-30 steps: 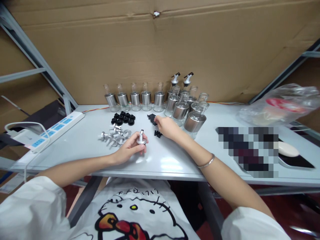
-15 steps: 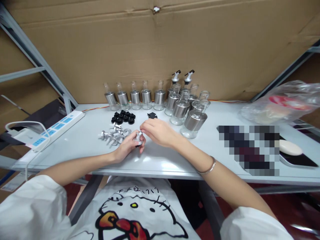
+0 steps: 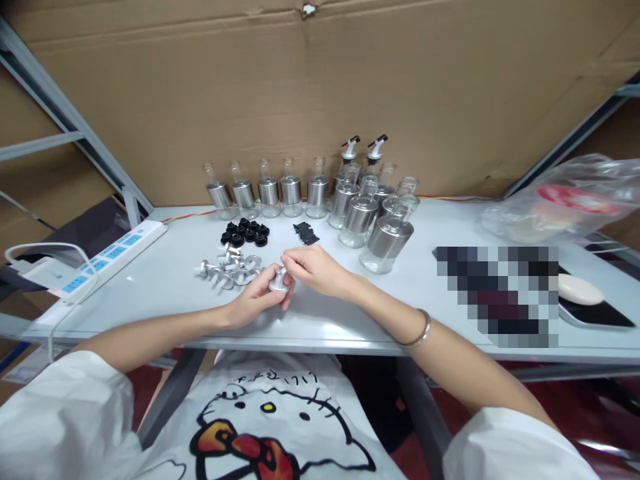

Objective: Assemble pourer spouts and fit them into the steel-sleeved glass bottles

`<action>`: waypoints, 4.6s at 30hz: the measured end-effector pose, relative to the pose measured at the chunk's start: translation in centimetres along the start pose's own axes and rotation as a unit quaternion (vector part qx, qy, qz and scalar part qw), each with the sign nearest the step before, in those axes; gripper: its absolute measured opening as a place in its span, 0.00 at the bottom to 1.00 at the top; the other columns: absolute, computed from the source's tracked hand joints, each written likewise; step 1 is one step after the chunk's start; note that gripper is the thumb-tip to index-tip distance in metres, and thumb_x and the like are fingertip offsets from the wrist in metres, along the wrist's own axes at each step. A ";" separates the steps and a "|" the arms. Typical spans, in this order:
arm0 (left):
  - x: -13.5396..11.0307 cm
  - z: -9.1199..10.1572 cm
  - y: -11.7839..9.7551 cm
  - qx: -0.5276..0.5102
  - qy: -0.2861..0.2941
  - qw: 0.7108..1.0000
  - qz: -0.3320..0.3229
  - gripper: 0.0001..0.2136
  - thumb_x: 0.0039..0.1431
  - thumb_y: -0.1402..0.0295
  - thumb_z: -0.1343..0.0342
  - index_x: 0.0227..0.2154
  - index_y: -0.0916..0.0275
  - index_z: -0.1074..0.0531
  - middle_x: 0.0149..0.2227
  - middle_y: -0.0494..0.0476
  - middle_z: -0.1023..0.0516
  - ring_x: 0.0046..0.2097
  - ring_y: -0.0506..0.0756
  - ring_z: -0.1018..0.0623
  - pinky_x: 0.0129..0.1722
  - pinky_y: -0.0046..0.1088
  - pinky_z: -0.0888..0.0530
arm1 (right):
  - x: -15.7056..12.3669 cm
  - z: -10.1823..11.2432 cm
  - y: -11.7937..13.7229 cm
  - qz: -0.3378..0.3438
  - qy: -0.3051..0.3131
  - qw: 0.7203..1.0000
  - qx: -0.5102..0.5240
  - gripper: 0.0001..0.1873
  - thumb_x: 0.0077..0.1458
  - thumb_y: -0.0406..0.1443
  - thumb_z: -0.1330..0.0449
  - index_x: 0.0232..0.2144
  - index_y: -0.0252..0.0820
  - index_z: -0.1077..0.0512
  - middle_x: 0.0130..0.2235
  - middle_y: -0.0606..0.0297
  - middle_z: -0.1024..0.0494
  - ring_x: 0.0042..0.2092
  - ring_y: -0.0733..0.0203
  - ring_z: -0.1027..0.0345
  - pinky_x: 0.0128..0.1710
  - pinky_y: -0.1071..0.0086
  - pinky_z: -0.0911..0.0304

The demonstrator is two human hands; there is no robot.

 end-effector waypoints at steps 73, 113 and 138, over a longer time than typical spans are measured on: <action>0.3 0.5 -0.6 -0.016 -0.109 0.994 -0.017 0.11 0.53 0.63 0.43 0.32 0.61 0.40 0.30 0.47 0.33 0.25 0.44 0.31 0.29 0.23 0.34 | 0.0 3.0 -6.0 -0.122 0.136 0.970 -0.161 0.22 0.48 0.22 0.53 0.35 0.39 0.23 0.38 0.60 0.20 0.38 0.62 0.28 0.41 0.70 0.33; 0.0 -0.1 -0.4 0.090 -0.012 0.995 0.028 0.21 0.53 0.66 0.43 0.41 0.57 0.51 0.32 0.47 0.33 0.25 0.44 0.36 0.25 0.20 0.38 | -0.8 1.3 1.0 -0.069 0.200 0.977 0.023 0.20 0.62 0.45 0.50 0.24 0.38 0.32 0.23 0.69 0.32 0.25 0.69 0.43 0.27 0.73 0.47; -0.7 0.7 -5.5 0.663 -0.086 0.598 -0.443 0.18 0.66 0.64 0.66 0.25 0.61 0.37 0.18 0.48 0.31 0.20 0.50 0.37 0.28 0.30 0.41 | -1.4 1.9 2.8 -0.068 0.257 0.954 0.141 0.20 0.58 0.44 0.43 0.20 0.36 0.34 0.16 0.75 0.40 0.19 0.74 0.49 0.20 0.77 0.51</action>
Point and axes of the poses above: each hand's wrist, its own x-axis towards the middle knuckle, its own z-axis out of the back of the hand, y = z × x, the point moved 3 cm from there along x, towards the middle knuckle
